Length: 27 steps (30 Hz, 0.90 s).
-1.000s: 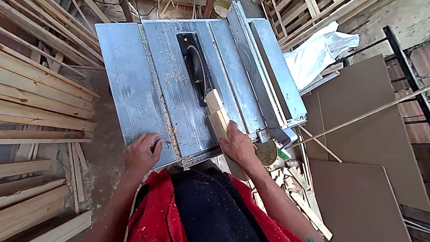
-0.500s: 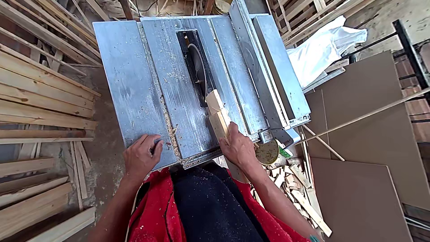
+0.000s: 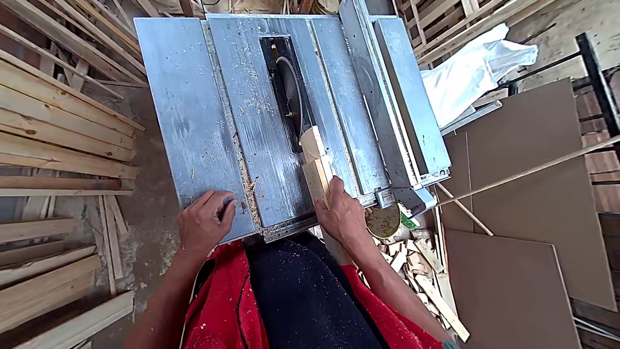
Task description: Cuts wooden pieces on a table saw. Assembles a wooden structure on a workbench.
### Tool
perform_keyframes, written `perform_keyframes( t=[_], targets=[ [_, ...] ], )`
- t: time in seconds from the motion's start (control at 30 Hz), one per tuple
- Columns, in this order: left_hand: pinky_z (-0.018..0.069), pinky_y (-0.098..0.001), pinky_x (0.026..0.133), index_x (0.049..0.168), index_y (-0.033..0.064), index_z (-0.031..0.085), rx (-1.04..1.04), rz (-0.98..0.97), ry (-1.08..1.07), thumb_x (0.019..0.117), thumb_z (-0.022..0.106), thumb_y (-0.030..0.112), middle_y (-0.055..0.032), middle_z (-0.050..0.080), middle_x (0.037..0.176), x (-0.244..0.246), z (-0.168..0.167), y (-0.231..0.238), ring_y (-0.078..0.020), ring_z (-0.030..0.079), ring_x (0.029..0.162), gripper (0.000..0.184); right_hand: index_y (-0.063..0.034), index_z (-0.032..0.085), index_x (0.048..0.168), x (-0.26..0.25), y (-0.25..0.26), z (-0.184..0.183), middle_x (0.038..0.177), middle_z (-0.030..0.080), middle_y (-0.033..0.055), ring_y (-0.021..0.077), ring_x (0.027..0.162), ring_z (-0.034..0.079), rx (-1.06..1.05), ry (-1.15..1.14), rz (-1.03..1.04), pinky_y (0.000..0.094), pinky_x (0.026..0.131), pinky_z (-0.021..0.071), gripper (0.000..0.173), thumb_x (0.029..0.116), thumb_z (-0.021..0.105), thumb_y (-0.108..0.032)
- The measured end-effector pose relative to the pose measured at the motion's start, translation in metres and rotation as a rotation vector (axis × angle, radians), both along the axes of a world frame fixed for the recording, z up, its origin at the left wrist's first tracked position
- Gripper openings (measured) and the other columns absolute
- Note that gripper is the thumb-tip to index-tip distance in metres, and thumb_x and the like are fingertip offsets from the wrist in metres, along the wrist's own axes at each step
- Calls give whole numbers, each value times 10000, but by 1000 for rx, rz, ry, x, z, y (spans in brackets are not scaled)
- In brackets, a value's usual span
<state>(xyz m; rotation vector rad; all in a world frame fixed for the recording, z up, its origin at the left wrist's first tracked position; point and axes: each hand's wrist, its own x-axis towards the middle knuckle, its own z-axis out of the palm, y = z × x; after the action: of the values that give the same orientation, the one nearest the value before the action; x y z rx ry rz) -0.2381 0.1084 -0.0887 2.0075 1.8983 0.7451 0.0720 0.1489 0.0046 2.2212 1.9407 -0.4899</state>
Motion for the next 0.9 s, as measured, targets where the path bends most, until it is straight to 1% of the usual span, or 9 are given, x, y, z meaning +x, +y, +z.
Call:
perform_keyframes(
  t=[0.13,0.3,0.4,0.53,0.73,0.9],
  targets=[
    [428,-400,499,1148,190,755,0,5,-4,983,557,419,-5,612,784,0,0,0,-164,535,575,344,-74,445,1437,0,1,-1,831,704,116,337,709,710,1,0,10,532,616,565,640,936,604,-439],
    [426,-404,503,1142,183,756,4,1,-7,983,561,422,-7,608,766,0,-1,1,-168,532,569,347,-66,443,1439,-4,4,1,839,703,120,342,707,709,-3,-6,9,529,612,563,641,931,609,-419],
    [426,-397,507,1151,188,754,-5,-2,-5,983,563,424,0,608,766,0,0,1,-163,533,576,347,-78,447,1426,-7,6,1,840,703,112,335,704,707,-3,-4,3,530,609,560,626,930,609,-424],
    [427,-399,511,1154,193,757,-3,1,-7,978,569,434,-2,614,771,0,-1,1,-166,539,581,353,-66,443,1438,-12,10,3,863,707,118,332,716,709,-17,-4,-15,529,622,564,642,932,611,-423],
    [430,-389,501,1132,188,762,-2,1,-25,979,569,428,-10,615,775,0,0,2,-162,537,573,344,-82,454,1409,-16,13,4,844,696,117,332,715,707,-27,-13,-25,532,619,561,609,931,617,-423],
    [436,-397,508,1126,185,764,-10,-3,-45,979,567,429,-13,627,785,-1,1,3,-166,550,585,346,-94,437,1446,-16,18,4,833,700,106,330,721,707,-37,-2,-42,528,626,564,637,937,615,-433]
  ],
)
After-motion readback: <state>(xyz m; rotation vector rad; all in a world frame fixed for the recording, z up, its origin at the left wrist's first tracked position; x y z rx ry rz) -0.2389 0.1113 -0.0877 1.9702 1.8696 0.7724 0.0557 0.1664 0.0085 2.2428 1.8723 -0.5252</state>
